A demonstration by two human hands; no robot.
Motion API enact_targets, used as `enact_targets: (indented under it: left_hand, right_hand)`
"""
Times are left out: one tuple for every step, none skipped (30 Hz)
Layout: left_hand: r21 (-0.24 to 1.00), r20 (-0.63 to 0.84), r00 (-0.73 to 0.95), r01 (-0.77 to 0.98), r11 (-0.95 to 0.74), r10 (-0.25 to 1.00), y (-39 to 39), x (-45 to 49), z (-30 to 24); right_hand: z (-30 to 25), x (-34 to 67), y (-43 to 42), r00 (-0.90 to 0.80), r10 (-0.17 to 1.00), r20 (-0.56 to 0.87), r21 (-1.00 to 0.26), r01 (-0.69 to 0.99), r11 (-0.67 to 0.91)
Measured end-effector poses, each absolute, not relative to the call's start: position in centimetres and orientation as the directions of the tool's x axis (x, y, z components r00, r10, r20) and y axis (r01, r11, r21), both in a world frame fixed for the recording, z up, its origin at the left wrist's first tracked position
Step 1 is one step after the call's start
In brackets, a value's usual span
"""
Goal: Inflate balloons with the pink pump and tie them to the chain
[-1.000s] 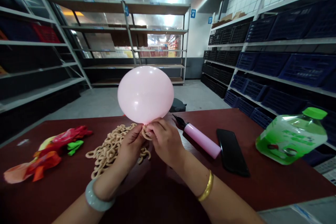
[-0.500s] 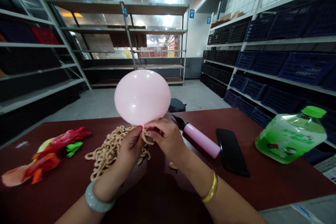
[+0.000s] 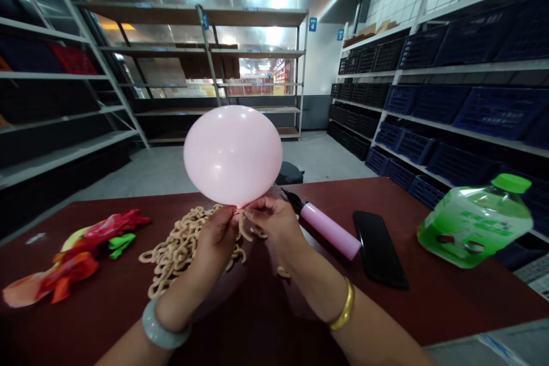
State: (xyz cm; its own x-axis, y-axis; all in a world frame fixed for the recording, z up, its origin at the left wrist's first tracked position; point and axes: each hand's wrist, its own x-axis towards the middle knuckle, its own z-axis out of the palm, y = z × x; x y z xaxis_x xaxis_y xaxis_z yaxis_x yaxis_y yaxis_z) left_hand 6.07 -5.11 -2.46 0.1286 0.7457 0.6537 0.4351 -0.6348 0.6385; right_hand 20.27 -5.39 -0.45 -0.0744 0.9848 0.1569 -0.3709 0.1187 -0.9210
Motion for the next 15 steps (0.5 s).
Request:
enact_targets:
  left_hand:
    - [0.655,0.645,0.103,0.437,-0.617,0.757,-5.2,6.1,-2.5]
    - [0.675,0.634,0.080,0.429,-0.601,0.769,-5.3,6.2,-2.5]
    - [0.698,0.620,0.059,0.414,-0.585,0.782,-5.4,6.3,-2.6]
    - [0.723,0.603,0.044,0.392,-0.569,0.797,-5.4,6.4,-2.8]
    - [0.749,0.581,0.035,0.368,-0.551,0.813,-5.4,6.5,-3.0]
    - [0.776,0.555,0.033,0.339,-0.531,0.831,-5.4,6.7,-3.2]
    - [0.804,0.525,0.036,0.306,-0.510,0.850,-5.3,6.9,-3.5]
    - [0.834,0.491,0.046,0.264,-0.485,0.870,-5.3,7.1,-3.7]
    - [0.866,0.449,0.066,0.213,-0.452,0.891,-5.2,7.3,-4.0]
    - [0.900,0.398,0.097,0.152,-0.409,0.912,-5.1,7.6,-4.2]
    - [0.931,0.342,0.134,0.088,-0.355,0.930,-5.1,7.8,-4.3]
    - [0.956,0.283,0.175,0.027,-0.292,0.943,-5.1,8.1,-4.4]
    - [0.974,0.228,0.213,-0.028,-0.227,0.950,-5.1,8.3,-4.4]
    - [0.983,0.180,0.243,-0.075,-0.167,0.953,-5.2,8.4,-4.3]
    - [0.986,0.146,0.259,-0.115,-0.119,0.955,-5.3,8.6,-4.1]
  right_hand:
    - [-0.5,20.1,-5.4,-0.092,0.984,0.153,-0.905,-0.414,0.102]
    - [-0.5,20.0,-5.5,-0.108,0.982,0.155,-0.890,-0.448,0.091]
    - [-0.6,19.8,-5.5,-0.115,0.981,0.158,-0.876,-0.475,0.085]
    - [-0.7,19.7,-5.5,-0.114,0.981,0.155,-0.864,-0.498,0.078]
    - [-0.9,19.6,-5.5,-0.106,0.984,0.145,-0.852,-0.519,0.070]
    - [-1.0,19.4,-5.4,-0.093,0.987,0.132,-0.840,-0.539,0.062]
    - [-1.2,19.4,-5.2,-0.077,0.990,0.119,-0.828,-0.558,0.056]
    - [-1.3,19.4,-5.0,-0.061,0.993,0.105,-0.818,-0.573,0.051]
    - [-1.5,19.4,-4.8,-0.049,0.995,0.089,-0.811,-0.584,0.044]
    - [-1.6,19.5,-4.5,-0.041,0.996,0.075,-0.805,-0.593,0.037]
    - [-1.7,19.6,-4.2,-0.033,0.997,0.065,-0.798,-0.602,0.032]
    - [-1.8,19.7,-4.0,-0.027,0.998,0.058,-0.789,-0.614,0.030]
    - [-1.8,19.7,-3.7,-0.017,0.998,0.056,-0.779,-0.626,0.033]
    - [-1.9,19.8,-3.5,-0.007,0.998,0.060,-0.771,-0.636,0.042]
    - [-1.9,19.9,-3.3,0.006,0.998,0.069,-0.766,-0.641,0.057]
